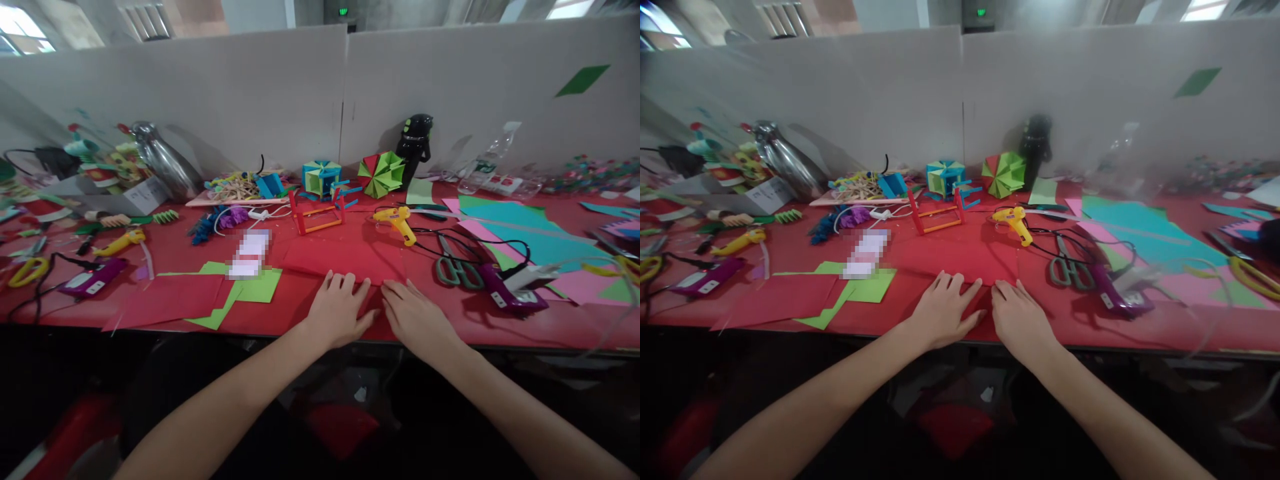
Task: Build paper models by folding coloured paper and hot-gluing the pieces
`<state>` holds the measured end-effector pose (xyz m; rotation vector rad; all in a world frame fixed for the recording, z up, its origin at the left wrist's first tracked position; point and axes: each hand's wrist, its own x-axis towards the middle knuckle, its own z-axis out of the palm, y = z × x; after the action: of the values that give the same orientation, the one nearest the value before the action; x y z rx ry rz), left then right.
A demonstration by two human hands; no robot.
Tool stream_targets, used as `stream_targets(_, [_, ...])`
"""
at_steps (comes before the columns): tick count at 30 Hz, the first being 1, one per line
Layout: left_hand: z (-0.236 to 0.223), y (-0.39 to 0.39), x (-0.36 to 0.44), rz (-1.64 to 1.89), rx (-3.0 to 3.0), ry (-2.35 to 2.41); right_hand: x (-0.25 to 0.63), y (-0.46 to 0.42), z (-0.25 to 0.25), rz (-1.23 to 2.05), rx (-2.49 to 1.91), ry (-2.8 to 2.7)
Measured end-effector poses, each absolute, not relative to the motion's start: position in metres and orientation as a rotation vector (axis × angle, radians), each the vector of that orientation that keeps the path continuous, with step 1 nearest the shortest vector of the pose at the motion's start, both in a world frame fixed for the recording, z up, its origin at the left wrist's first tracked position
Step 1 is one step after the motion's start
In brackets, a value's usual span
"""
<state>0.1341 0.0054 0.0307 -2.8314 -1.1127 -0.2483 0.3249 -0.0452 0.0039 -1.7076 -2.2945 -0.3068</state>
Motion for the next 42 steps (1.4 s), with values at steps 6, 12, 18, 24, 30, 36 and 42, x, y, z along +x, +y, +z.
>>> stream_targets(6, [0.033, 0.008, 0.128, -0.236, -2.832, -1.103, 0.339, -0.045, 0.006, -0.060, -1.815, -2.118])
stream_targets(12, [0.028, 0.004, 0.130, -0.262, -2.859, -1.096, 0.328, -0.034, 0.006, -0.029, -1.674, -2.164])
stream_targets(18, [0.028, 0.005, 0.129, -0.337, -2.886, -1.146, 0.324, -0.013, 0.001, 0.302, -1.477, -2.298])
stream_targets(24, [0.042, 0.031, 0.084, -0.372, -2.841, -1.272, 0.327, -0.013, 0.009, 0.338, -1.604, -2.299])
stream_targets(30, [0.056, 0.056, 0.060, -0.302, -2.863, -1.293, 0.321, -0.016, 0.009, 0.243, -1.637, -2.321])
stream_targets(36, [0.049, 0.078, 0.061, -0.459, -3.155, -1.588, 0.323, -0.016, 0.010, 0.257, -1.661, -2.328])
stream_targets(42, [0.040, 0.095, 0.060, -0.349, -3.165, -1.842, 0.326, -0.015, 0.017, 0.329, -1.663, -2.328])
